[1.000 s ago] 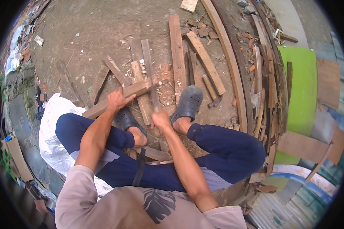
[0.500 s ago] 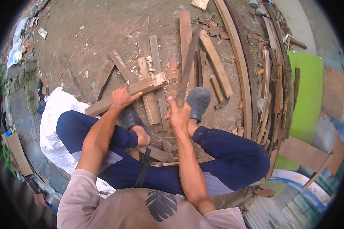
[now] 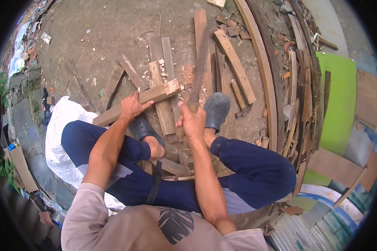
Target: The person sits on the ground and uses a hand saw to cut and shape a small wooden plank. They repeatedly saw along the edge, pause to inspect the cut, and continue shaping the wood.
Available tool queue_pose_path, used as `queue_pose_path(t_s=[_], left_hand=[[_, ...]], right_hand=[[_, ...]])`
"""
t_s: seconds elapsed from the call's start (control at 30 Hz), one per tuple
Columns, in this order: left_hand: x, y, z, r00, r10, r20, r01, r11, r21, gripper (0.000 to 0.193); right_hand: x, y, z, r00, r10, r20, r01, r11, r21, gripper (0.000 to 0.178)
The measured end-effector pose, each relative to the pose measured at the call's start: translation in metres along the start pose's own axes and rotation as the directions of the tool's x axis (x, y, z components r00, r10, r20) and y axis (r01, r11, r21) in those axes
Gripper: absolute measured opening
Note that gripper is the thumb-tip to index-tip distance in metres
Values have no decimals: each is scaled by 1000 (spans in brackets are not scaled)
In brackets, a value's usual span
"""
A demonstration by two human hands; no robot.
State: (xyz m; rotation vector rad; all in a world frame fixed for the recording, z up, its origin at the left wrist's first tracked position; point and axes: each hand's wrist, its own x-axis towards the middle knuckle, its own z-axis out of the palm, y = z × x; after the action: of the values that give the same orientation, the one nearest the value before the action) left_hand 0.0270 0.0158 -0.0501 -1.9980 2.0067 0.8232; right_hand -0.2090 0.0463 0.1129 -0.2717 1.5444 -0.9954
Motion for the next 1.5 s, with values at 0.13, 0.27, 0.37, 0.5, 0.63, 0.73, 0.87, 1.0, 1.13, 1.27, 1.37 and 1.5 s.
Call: queue_pose_path(t_s=[0.13, 0.27, 0.37, 0.5, 0.63, 0.73, 0.87, 1.0, 1.13, 1.27, 1.37, 1.5], left_hand=[[4, 10, -4, 997, -21, 70, 18, 999, 40, 113], [3, -1, 2, 1000, 28, -11, -28, 1000, 5, 113], [7, 0, -6, 999, 9, 39, -9, 1000, -11, 111], [2, 7, -7, 999, -6, 46, 7, 1000, -10, 112], [2, 5, -3, 1000, 18, 17, -18, 1000, 11, 115], [1, 3, -2, 1000, 6, 18, -7, 1000, 20, 115], [3, 4, -3, 1000, 2, 10, -2, 1000, 15, 113], [3, 5, -1, 1000, 5, -5, -5, 1000, 16, 109], [-3, 3, -2, 999, 31, -9, -31, 999, 30, 108], [3, 6, -9, 999, -1, 47, 2, 1000, -2, 111], [-1, 5, -2, 1000, 24, -16, -24, 1000, -11, 107], [-3, 2, 6, 996, 34, -85, -34, 999, -4, 107]], right_hand=[[21, 72, -15, 983, -138, -122, 106, 965, -239, 18], [21, 58, -8, 880, 468, 79, -438, 865, -245, 12], [24, 48, -10, 883, 463, 75, -439, 872, -218, 14], [11, 57, 0, 907, 420, -7, -413, 889, -200, 21], [8, 84, 11, 921, 390, -15, -380, 885, -271, 25], [6, 63, 9, 941, 339, -10, -329, 905, -270, 24], [7, 30, -4, 999, 1, -52, -12, 980, -197, 24], [14, 57, -2, 968, -172, -185, 133, 970, -204, 23], [19, 86, -5, 891, 451, 46, -429, 871, -239, 17], [18, 79, 8, 854, 519, 42, -512, 851, -117, 17], [17, 77, 12, 776, 596, 208, -628, 761, 163, 17], [24, 58, 19, 735, 556, 388, -676, 639, 366, 17]])
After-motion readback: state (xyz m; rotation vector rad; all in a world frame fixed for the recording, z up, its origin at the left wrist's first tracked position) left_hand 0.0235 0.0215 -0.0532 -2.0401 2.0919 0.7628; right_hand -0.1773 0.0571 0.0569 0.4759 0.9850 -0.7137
